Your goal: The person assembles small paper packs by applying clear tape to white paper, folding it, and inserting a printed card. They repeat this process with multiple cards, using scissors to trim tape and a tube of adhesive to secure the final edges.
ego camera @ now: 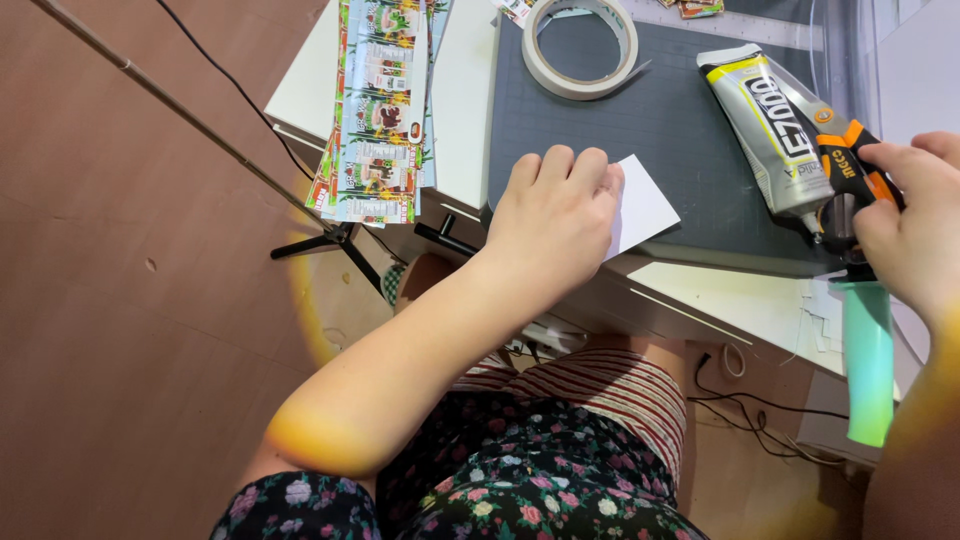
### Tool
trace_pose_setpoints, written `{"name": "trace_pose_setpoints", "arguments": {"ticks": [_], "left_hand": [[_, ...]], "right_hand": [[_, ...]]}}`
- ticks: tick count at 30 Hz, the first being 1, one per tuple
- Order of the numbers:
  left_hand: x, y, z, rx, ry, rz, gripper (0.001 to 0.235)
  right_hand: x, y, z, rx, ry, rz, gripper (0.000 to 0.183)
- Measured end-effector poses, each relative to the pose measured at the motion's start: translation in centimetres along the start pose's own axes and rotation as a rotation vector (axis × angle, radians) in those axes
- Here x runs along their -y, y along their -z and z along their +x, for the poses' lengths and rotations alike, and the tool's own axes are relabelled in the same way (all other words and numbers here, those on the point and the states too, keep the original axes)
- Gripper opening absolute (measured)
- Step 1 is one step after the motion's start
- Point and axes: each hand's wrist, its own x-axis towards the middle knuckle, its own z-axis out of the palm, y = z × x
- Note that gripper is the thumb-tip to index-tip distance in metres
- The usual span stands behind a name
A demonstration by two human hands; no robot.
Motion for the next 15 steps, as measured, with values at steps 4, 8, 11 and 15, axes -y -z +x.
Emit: {"name": "trace_pose_setpoints", "arguments": {"ticks": [4, 8, 11, 15], "left_hand": [[0.7, 0.3, -0.2, 0.141, -0.009, -0.016, 0.009], [1.4, 1.3, -0.6, 0.292, -0.122, -0.021, 0.067], [2.0, 4.0, -0.4, 0.318, -0.178, -0.046, 0.085], [1.5, 4.1, -2.8, 0.435, -0.184, -0.067, 0.082]], "right_hand": [[5.1, 2.4, -1.3, -0.105, 0.086, -0.039, 0.049], [11.0, 4.2, -2.2, -0.159, 0.200, 0.017, 0.036], [10.4, 2.9, -1.7, -0.254, 0.275, -0.142, 0.032], [9.9, 1.4, -1.0, -0.197, 0.144, -0.414, 0.038]]}}
